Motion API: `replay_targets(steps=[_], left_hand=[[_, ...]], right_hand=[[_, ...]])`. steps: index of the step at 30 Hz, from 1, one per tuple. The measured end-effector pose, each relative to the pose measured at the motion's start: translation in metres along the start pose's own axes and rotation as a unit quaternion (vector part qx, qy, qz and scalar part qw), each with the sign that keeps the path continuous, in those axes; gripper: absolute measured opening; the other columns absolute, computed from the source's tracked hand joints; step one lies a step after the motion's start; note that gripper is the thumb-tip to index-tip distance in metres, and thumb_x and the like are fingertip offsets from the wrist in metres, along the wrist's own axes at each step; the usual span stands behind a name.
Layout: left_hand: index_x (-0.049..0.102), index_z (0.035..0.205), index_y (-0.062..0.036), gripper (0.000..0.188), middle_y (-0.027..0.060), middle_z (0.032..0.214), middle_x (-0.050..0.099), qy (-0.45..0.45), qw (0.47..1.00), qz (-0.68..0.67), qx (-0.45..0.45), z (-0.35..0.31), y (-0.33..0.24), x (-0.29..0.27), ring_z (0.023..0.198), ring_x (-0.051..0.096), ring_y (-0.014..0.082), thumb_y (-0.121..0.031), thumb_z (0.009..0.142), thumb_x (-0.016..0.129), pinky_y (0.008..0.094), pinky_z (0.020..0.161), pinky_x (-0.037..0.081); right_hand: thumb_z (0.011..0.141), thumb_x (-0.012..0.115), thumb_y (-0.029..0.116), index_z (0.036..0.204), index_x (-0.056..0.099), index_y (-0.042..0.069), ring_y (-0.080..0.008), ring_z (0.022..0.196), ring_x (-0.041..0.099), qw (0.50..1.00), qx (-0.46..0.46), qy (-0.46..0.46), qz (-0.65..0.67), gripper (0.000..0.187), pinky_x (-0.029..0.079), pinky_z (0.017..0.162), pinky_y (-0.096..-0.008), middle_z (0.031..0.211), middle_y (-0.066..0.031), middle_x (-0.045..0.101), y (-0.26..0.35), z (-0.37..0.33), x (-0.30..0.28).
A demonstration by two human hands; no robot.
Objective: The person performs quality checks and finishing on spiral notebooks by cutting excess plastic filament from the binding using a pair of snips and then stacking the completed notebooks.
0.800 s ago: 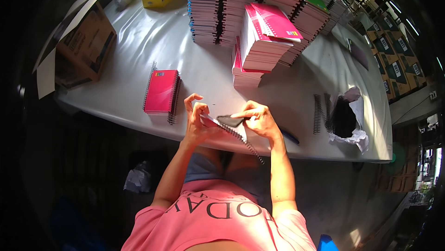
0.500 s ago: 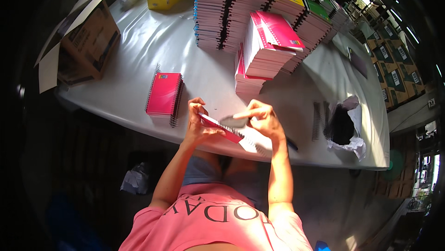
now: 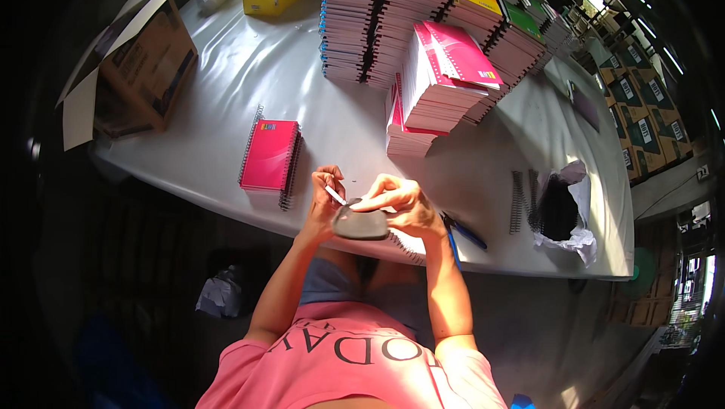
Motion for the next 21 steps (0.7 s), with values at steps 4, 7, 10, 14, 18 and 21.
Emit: replay_targets(steps=[4, 7, 10, 14, 18, 21], left_hand=[[0.027, 0.098, -0.0094, 0.083, 0.0112, 0.103, 0.032, 0.005, 1.000, 0.021, 0.017, 0.005, -0.009, -0.001, 0.095, 0.038, 0.0190, -0.027, 0.050, 0.093, 0.0276, 0.074, 0.040], [0.027, 0.100, -0.0093, 0.086, 0.0114, 0.103, 0.031, 0.015, 0.994, -0.090, -0.066, -0.005, 0.008, 0.000, 0.096, 0.037, 0.0197, -0.028, 0.049, 0.093, 0.0279, 0.078, 0.039], [0.026, 0.101, -0.0084, 0.084, 0.0119, 0.104, 0.031, 0.016, 0.999, -0.022, -0.018, 0.001, -0.003, 0.000, 0.095, 0.036, 0.0192, -0.026, 0.052, 0.092, 0.0273, 0.079, 0.038], [0.031, 0.100, -0.0063, 0.062, 0.0097, 0.101, 0.036, 0.013, 0.999, -0.043, -0.029, 0.000, -0.004, 0.001, 0.091, 0.038, 0.0177, -0.012, 0.067, 0.083, 0.0261, 0.081, 0.037], [0.047, 0.100, -0.0044, 0.031, 0.0034, 0.097, 0.047, -0.040, 0.965, -0.231, -0.113, -0.007, 0.007, -0.006, 0.087, 0.048, 0.0100, 0.003, 0.079, 0.069, 0.0230, 0.081, 0.040], [0.056, 0.112, -0.0033, 0.034, 0.0025, 0.092, 0.061, -0.114, 0.945, -0.268, -0.150, -0.006, -0.006, -0.014, 0.086, 0.058, 0.0081, 0.005, 0.081, 0.067, 0.0223, 0.079, 0.047]], right_hand=[[0.061, 0.058, -0.011, 0.101, 0.074, 0.016, -0.0107, 0.066, 0.050, 0.991, 0.083, -0.014, -0.107, 0.051, 0.042, 0.060, -0.0244, 0.075, -0.0004, 0.055, -0.016, 0.008, -0.006], [0.060, 0.056, -0.013, 0.101, 0.074, 0.011, -0.0100, 0.070, 0.049, 0.997, 0.029, 0.034, -0.058, 0.050, 0.042, 0.064, -0.0238, 0.075, -0.0022, 0.054, 0.004, 0.006, 0.015], [0.063, 0.058, -0.005, 0.101, 0.074, 0.015, -0.0140, 0.069, 0.052, 0.968, 0.122, 0.016, -0.218, 0.046, 0.044, 0.065, -0.0254, 0.077, -0.0037, 0.056, -0.021, 0.010, -0.006], [0.066, 0.059, -0.001, 0.100, 0.072, 0.016, -0.0255, 0.080, 0.059, 0.925, 0.040, -0.082, -0.370, 0.040, 0.050, 0.078, -0.0345, 0.087, -0.0100, 0.059, -0.013, -0.006, -0.024], [0.077, 0.067, 0.016, 0.131, 0.051, 0.010, -0.0338, 0.113, 0.053, 0.862, 0.122, -0.220, -0.439, 0.057, 0.041, 0.098, -0.0363, 0.123, -0.0178, 0.055, 0.006, -0.061, -0.066], [0.075, 0.071, 0.041, 0.142, 0.035, 0.018, -0.0387, 0.133, 0.029, 0.759, 0.362, -0.190, -0.507, 0.079, 0.025, 0.108, -0.0507, 0.142, -0.0166, 0.037, 0.003, -0.122, -0.060]])
Point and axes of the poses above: each hand's wrist, its own z-axis towards the middle knuckle, its own x-axis out of the palm, y = z × x, the point moved 4 cm from there along z, towards the middle knuckle
